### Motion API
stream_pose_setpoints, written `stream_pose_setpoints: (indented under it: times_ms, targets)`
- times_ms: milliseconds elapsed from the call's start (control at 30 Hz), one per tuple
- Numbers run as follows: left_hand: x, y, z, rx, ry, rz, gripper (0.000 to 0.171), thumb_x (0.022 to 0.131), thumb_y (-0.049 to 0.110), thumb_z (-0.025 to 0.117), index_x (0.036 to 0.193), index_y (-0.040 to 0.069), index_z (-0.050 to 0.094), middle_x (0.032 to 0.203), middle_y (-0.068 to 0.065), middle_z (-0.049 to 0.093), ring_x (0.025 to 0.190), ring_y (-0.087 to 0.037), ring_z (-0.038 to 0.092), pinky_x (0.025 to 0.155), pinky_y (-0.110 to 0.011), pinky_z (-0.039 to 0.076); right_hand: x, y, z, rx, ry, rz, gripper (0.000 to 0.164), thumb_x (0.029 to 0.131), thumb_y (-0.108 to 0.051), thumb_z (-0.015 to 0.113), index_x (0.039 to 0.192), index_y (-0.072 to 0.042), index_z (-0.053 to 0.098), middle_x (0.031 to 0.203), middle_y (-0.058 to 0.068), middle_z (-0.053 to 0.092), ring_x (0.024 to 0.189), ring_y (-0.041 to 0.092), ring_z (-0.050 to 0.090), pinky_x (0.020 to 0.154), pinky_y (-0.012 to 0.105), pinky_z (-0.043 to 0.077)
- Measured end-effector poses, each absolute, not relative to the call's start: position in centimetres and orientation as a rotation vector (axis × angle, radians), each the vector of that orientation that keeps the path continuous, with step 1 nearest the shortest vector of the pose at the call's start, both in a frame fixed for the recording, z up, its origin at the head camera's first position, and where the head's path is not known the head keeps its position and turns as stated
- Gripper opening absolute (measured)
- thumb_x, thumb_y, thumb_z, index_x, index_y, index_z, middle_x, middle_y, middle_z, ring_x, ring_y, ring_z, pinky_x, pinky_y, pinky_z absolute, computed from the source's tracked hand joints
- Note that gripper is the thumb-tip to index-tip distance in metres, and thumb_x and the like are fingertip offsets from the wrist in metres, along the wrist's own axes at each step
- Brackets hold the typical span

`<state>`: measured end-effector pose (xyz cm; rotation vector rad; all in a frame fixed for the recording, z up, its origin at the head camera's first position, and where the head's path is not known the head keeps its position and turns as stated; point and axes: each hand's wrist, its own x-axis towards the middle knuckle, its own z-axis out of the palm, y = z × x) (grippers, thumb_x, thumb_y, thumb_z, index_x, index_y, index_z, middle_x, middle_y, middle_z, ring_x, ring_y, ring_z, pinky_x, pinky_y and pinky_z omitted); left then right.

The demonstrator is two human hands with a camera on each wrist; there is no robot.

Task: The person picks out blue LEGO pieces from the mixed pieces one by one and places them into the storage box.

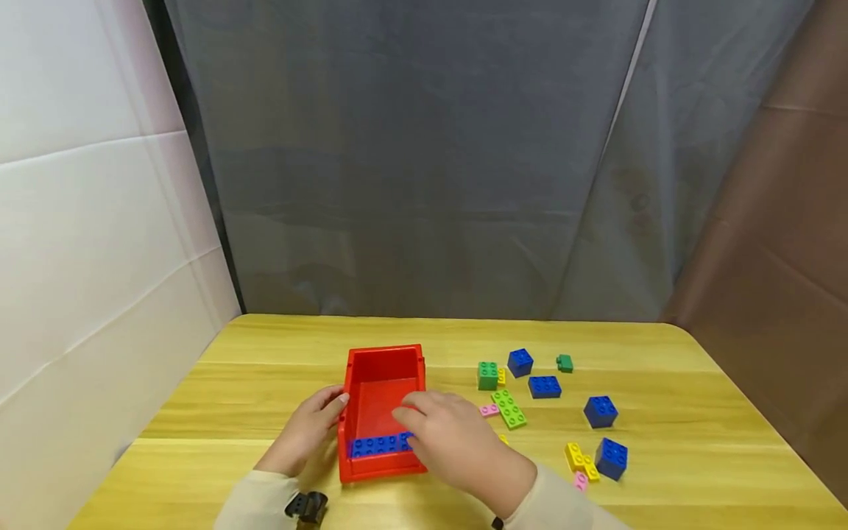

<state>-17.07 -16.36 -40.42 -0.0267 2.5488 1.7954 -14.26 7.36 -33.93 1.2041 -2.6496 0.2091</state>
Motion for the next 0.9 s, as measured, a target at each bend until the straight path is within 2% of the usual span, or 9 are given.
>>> stream_pose_setpoints:
  times_ms: [200, 333, 667, 900]
  targets:
    - [-17.2, -16.5, -40.3, -0.030, 2.561, 1.776, 0.043, 0.103, 0.022, 0.044, 0.135, -0.005, 0.048, 0.126, -0.022, 0.058, 0.111, -0.034, 0.057, 0.094, -0.051, 0.048, -13.6, 9.1, -33.9, 1.089, -2.622, 0.242, 0.040, 0.084, -0.019, 0.074, 0.123, -0.016, 0.066, 0.125, 0.004, 0.063, 0.113, 0.022, 0.061, 0.090, 0.040, 0.054]
    - [-17.2, -16.6, -40.3, -0.036, 2.570, 1.765, 0.043, 0.103, 0.022, 0.044, 0.136, -0.005, 0.048, 0.124, -0.021, 0.059, 0.109, -0.032, 0.058, 0.092, -0.050, 0.049, -13.4, 10.4, -34.1, 1.009, -2.600, 0.234, 0.042, 0.082, -0.020, 0.077, 0.123, -0.018, 0.066, 0.123, 0.002, 0.063, 0.110, 0.020, 0.062, 0.088, 0.038, 0.055]
    - [-17.2, -16.7, -40.4, -0.041, 2.584, 1.731, 0.044, 0.103, 0.024, 0.043, 0.137, -0.004, 0.047, 0.132, -0.024, 0.055, 0.118, -0.040, 0.054, 0.096, -0.054, 0.046, -13.1, 13.6, -35.3, 0.828, -2.531, 0.247, 0.042, 0.077, -0.016, 0.080, 0.117, -0.015, 0.068, 0.118, 0.001, 0.064, 0.104, 0.020, 0.063, 0.079, 0.036, 0.057]
    - [-17.2, -16.5, -40.4, -0.037, 2.583, 1.723, 0.044, 0.103, 0.024, 0.043, 0.137, -0.003, 0.048, 0.130, -0.023, 0.056, 0.115, -0.037, 0.055, 0.094, -0.052, 0.048, -12.8, 15.9, -35.6, 0.620, -2.630, 0.262, 0.043, 0.077, -0.017, 0.081, 0.118, -0.014, 0.068, 0.122, 0.004, 0.063, 0.108, 0.024, 0.063, 0.079, 0.040, 0.057]
